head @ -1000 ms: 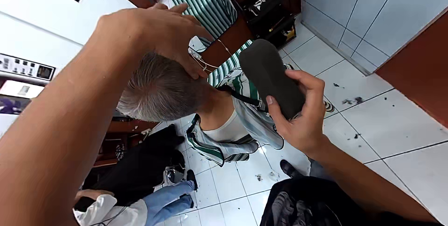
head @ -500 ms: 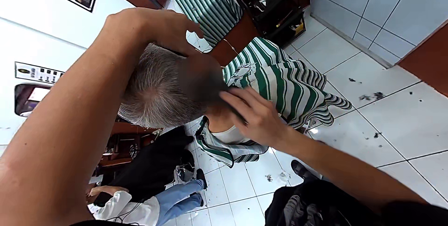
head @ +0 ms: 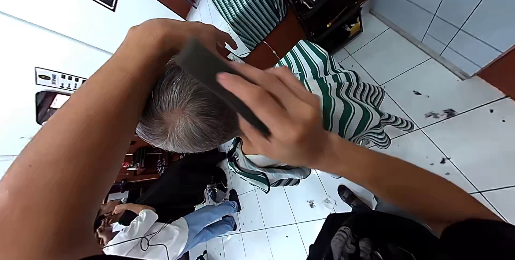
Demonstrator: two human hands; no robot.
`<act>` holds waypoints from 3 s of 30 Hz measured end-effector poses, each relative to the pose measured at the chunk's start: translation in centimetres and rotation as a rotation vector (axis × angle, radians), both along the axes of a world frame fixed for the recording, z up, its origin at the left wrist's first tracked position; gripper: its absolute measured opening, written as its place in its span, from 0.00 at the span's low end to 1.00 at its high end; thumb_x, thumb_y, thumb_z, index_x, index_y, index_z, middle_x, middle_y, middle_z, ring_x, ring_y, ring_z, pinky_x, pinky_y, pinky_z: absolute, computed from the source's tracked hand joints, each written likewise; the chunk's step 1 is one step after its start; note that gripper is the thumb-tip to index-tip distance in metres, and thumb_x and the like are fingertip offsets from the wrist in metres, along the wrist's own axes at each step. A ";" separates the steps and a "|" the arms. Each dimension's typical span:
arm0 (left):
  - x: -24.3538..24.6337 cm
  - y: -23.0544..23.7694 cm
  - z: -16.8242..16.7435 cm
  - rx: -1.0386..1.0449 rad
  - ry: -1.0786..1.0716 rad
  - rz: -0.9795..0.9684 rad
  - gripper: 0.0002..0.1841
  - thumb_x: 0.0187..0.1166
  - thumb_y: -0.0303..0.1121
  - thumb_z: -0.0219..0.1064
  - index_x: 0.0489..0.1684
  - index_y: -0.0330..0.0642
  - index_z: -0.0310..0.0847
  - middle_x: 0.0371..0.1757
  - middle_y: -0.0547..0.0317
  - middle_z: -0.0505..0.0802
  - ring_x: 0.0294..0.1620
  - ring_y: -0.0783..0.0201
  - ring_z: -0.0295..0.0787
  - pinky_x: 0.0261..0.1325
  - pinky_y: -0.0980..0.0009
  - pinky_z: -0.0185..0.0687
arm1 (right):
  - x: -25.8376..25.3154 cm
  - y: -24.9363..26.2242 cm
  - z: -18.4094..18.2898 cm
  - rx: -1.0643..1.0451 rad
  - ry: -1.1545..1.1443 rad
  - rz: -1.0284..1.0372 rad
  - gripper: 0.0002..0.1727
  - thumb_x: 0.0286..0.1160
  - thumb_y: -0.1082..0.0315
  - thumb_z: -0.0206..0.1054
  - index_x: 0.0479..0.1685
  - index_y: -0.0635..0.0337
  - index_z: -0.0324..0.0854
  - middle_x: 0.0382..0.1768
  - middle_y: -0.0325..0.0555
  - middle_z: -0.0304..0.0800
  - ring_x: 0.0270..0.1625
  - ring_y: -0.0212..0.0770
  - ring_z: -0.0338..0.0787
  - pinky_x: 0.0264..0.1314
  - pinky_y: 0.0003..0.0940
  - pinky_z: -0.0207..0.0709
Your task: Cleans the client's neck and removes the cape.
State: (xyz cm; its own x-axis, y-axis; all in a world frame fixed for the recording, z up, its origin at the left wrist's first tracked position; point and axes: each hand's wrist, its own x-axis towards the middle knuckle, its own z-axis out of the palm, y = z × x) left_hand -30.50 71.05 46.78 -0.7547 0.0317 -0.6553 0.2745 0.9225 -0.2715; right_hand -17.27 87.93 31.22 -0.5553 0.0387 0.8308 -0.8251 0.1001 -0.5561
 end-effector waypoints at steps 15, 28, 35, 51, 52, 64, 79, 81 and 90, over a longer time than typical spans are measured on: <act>-0.5 -0.7 4.3 0.107 0.183 -0.003 0.29 0.84 0.49 0.64 0.79 0.43 0.74 0.73 0.42 0.85 0.75 0.44 0.81 0.78 0.42 0.70 | -2.0 2.1 1.1 0.348 -0.176 0.087 0.20 0.63 0.70 0.69 0.58 0.59 0.90 0.40 0.51 0.91 0.44 0.54 0.91 0.30 0.44 0.78; 3.6 3.4 1.0 0.004 -0.042 -0.118 0.47 0.60 0.64 0.80 0.85 0.57 0.71 0.78 0.40 0.80 0.77 0.40 0.77 0.75 0.36 0.69 | 1.1 4.5 -6.9 0.337 -0.228 0.016 0.22 0.67 0.67 0.64 0.61 0.56 0.90 0.49 0.50 0.93 0.45 0.53 0.89 0.27 0.41 0.74; 2.0 2.1 -0.1 -0.031 0.053 -0.210 0.34 0.72 0.54 0.75 0.77 0.49 0.79 0.66 0.37 0.87 0.70 0.34 0.81 0.68 0.29 0.69 | 5.5 -0.7 -8.5 0.319 -0.208 0.175 0.22 0.65 0.70 0.70 0.63 0.53 0.90 0.64 0.56 0.90 0.66 0.59 0.89 0.51 0.56 0.84; 24.2 -3.1 1.3 0.765 1.228 -0.345 0.08 0.81 0.29 0.69 0.43 0.29 0.84 0.37 0.60 0.91 0.37 0.76 0.88 0.41 0.77 0.84 | 9.8 -2.3 -9.7 0.474 -0.163 0.287 0.22 0.67 0.74 0.69 0.64 0.60 0.88 0.72 0.66 0.83 0.75 0.63 0.83 0.71 0.64 0.77; 27.8 -2.1 -1.0 0.795 1.477 -0.212 0.12 0.82 0.33 0.68 0.52 0.32 0.82 0.46 0.62 0.92 0.47 0.74 0.88 0.54 0.72 0.84 | 11.1 -2.3 -10.3 0.446 -0.121 0.282 0.15 0.66 0.73 0.68 0.52 0.60 0.91 0.62 0.62 0.90 0.63 0.60 0.91 0.61 0.59 0.82; 31.6 -14.2 -30.9 0.952 1.296 0.099 0.22 0.84 0.35 0.60 0.70 0.30 0.82 0.78 0.30 0.79 0.85 0.35 0.68 0.86 0.44 0.63 | 14.5 -4.2 -12.3 0.384 -0.286 -0.213 0.21 0.67 0.78 0.62 0.58 0.61 0.91 0.67 0.55 0.90 0.69 0.53 0.90 0.68 0.52 0.83; 31.3 -15.1 -35.0 1.040 1.281 -0.283 0.17 0.85 0.41 0.58 0.66 0.55 0.87 0.76 0.47 0.86 0.85 0.38 0.69 0.86 0.36 0.50 | 14.9 -13.0 -4.0 0.790 0.200 -0.263 0.18 0.77 0.74 0.60 0.61 0.55 0.90 0.69 0.50 0.90 0.77 0.49 0.84 0.72 0.46 0.79; 31.5 -15.5 -35.4 1.055 1.262 -0.324 0.18 0.85 0.40 0.57 0.67 0.57 0.87 0.78 0.50 0.84 0.86 0.41 0.68 0.87 0.38 0.48 | 12.9 -13.2 -4.3 1.101 0.208 -0.250 0.19 0.74 0.77 0.65 0.64 0.58 0.88 0.77 0.58 0.81 0.85 0.62 0.72 0.81 0.64 0.67; 30.6 -17.7 -35.3 1.351 1.144 -0.461 0.14 0.84 0.41 0.56 0.55 0.60 0.90 0.74 0.59 0.88 0.86 0.52 0.69 0.88 0.42 0.44 | 14.4 -17.7 -1.6 1.490 0.095 -0.283 0.12 0.77 0.77 0.61 0.52 0.68 0.87 0.66 0.65 0.88 0.71 0.64 0.87 0.65 0.64 0.81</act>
